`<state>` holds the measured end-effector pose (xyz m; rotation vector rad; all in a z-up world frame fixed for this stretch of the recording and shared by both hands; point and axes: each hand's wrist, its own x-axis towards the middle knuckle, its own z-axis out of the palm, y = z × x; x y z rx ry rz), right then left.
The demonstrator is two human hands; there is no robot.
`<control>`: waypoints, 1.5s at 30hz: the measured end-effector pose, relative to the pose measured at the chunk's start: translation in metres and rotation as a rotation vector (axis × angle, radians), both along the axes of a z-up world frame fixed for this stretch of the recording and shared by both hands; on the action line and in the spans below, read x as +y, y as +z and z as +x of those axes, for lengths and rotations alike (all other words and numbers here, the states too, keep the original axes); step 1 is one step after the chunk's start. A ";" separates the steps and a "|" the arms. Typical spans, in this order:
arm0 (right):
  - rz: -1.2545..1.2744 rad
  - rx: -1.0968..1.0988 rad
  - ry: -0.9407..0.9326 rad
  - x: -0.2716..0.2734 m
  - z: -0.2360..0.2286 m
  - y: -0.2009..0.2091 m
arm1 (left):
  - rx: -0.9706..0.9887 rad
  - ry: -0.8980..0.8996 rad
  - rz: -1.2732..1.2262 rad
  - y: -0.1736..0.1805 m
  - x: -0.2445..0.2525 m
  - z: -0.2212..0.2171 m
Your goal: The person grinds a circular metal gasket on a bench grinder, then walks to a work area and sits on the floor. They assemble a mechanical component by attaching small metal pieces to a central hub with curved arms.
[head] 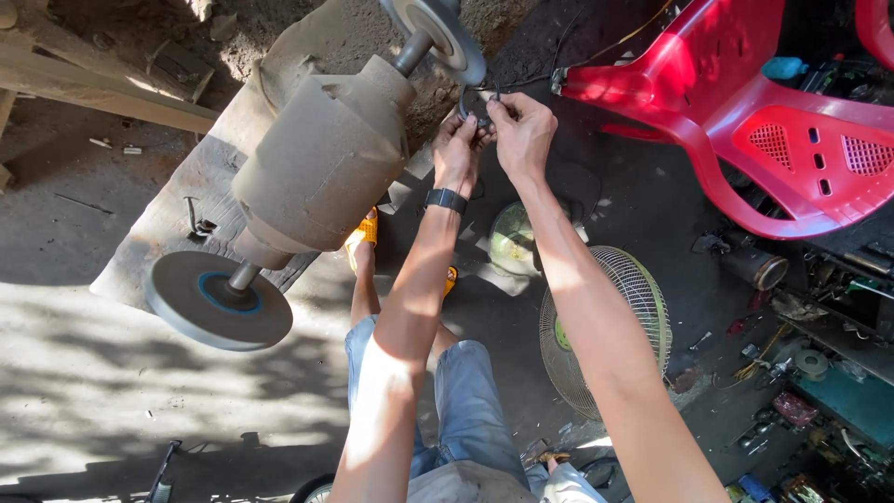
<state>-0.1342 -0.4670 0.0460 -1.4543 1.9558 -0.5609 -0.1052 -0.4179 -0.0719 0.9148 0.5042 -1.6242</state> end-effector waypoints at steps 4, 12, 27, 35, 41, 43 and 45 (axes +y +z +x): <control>0.091 -0.019 -0.006 0.008 -0.011 -0.012 | -0.020 0.049 0.118 -0.011 0.021 -0.010; 0.363 -0.284 -0.030 0.038 -0.054 -0.028 | -0.397 -0.297 0.147 0.008 0.058 0.020; -0.028 -0.156 -0.171 -0.005 -0.016 -0.025 | -0.101 -0.042 0.021 -0.047 -0.006 -0.023; 0.196 -0.088 -0.053 0.021 -0.022 -0.047 | -0.148 0.009 0.156 -0.019 0.034 0.000; 0.338 -0.327 -0.083 0.047 -0.058 -0.042 | -0.387 -0.243 0.096 -0.009 0.061 0.019; 0.354 -0.374 -0.102 0.050 -0.063 -0.040 | -0.393 -0.266 0.068 -0.014 0.057 0.016; 0.301 -0.468 -0.215 0.053 -0.065 -0.038 | -0.357 -0.219 0.094 0.000 0.045 0.016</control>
